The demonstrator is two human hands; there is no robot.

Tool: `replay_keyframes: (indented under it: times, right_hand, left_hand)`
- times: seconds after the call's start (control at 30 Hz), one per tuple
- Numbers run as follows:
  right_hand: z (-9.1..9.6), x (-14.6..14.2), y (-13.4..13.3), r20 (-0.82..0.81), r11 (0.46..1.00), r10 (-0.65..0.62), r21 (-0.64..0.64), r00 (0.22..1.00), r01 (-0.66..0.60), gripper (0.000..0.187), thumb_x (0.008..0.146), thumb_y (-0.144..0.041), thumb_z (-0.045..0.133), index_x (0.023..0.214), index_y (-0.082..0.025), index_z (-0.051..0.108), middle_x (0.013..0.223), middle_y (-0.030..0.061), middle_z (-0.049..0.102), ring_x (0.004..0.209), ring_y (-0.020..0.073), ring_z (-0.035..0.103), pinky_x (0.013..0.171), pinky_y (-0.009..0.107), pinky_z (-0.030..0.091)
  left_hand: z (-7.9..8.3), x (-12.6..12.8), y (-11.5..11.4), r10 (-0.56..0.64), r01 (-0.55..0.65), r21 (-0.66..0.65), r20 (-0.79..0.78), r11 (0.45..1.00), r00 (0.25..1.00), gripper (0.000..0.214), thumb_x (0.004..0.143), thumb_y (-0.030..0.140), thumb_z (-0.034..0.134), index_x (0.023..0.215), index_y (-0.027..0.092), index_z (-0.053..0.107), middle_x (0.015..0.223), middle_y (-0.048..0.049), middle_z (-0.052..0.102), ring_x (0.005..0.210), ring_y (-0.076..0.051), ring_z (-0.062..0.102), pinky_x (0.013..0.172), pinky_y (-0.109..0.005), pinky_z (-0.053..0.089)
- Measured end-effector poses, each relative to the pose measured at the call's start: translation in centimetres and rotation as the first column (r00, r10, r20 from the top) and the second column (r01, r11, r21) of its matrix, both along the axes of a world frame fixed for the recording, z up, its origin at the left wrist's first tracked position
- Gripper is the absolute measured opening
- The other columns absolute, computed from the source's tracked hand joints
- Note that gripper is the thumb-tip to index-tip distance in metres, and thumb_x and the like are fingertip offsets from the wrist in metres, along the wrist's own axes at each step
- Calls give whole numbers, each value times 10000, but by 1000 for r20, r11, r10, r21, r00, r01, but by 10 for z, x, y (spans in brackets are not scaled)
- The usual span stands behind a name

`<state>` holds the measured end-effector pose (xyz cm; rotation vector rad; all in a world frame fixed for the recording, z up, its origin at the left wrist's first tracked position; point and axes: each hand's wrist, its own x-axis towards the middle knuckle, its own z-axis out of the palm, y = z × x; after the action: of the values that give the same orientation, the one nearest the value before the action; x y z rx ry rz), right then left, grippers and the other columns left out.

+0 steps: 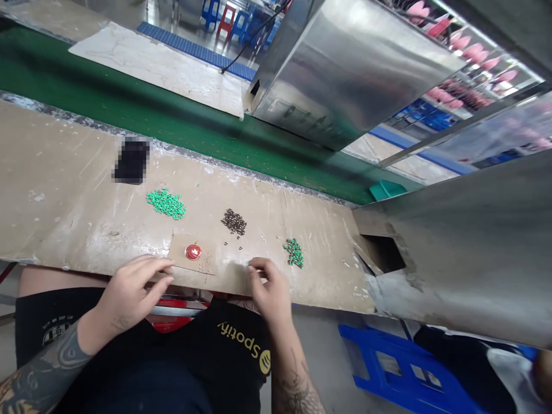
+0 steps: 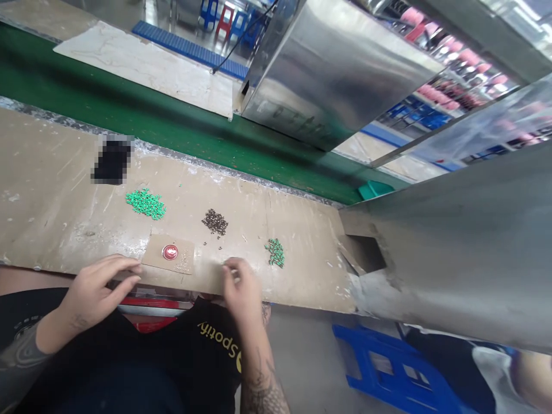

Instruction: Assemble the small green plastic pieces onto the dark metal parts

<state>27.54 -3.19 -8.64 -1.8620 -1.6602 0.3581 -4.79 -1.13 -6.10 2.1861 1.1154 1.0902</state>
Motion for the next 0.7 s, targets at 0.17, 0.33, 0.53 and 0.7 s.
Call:
replay_keyframes:
  times: [0.17, 0.33, 0.53, 0.7]
  right_hand:
    - [-19, 38, 24, 163, 967, -253, 76, 954, 243, 316, 918, -261, 458, 1138, -107, 626, 1101, 213, 669, 973, 305, 628, 898, 515, 509]
    - [-17, -19, 45, 217, 997, 39, -73, 975, -24, 251, 974, -265, 500, 1061, -171, 716, 1048, 130, 726, 1014, 264, 651, 937, 395, 509]
    - [-5, -48, 65, 274, 975, 162, -194, 948, -111, 250, 954, -132, 504, 919, -188, 745, 926, 121, 733, 890, 249, 659, 826, 343, 482]
    - [1, -46, 65, 245, 977, 150, -185, 958, -106, 183, 918, -127, 518, 855, -178, 682, 877, 121, 703, 858, 265, 643, 769, 354, 469]
  left_hand:
    - [-11, -14, 0, 52, -52, -76, -8, 996, 999, 139, 979, 216, 605, 1098, 190, 671, 921, -54, 749, 836, -197, 731, 755, -291, 601]
    - [-5, 5, -6, -100, 100, -93, 11, 991, 995, 100, 990, 165, 578, 1028, 181, 669, 902, -54, 733, 823, -187, 706, 757, -298, 582]
    - [1, 10, -11, -200, 197, -132, -13, 972, 980, 121, 980, 131, 567, 1028, 183, 666, 888, -34, 729, 800, -178, 683, 733, -293, 547]
    - [-1, 12, -13, -178, 197, -234, 101, 952, 979, 115, 969, 141, 582, 990, 197, 680, 869, -23, 726, 784, -162, 683, 716, -271, 535]
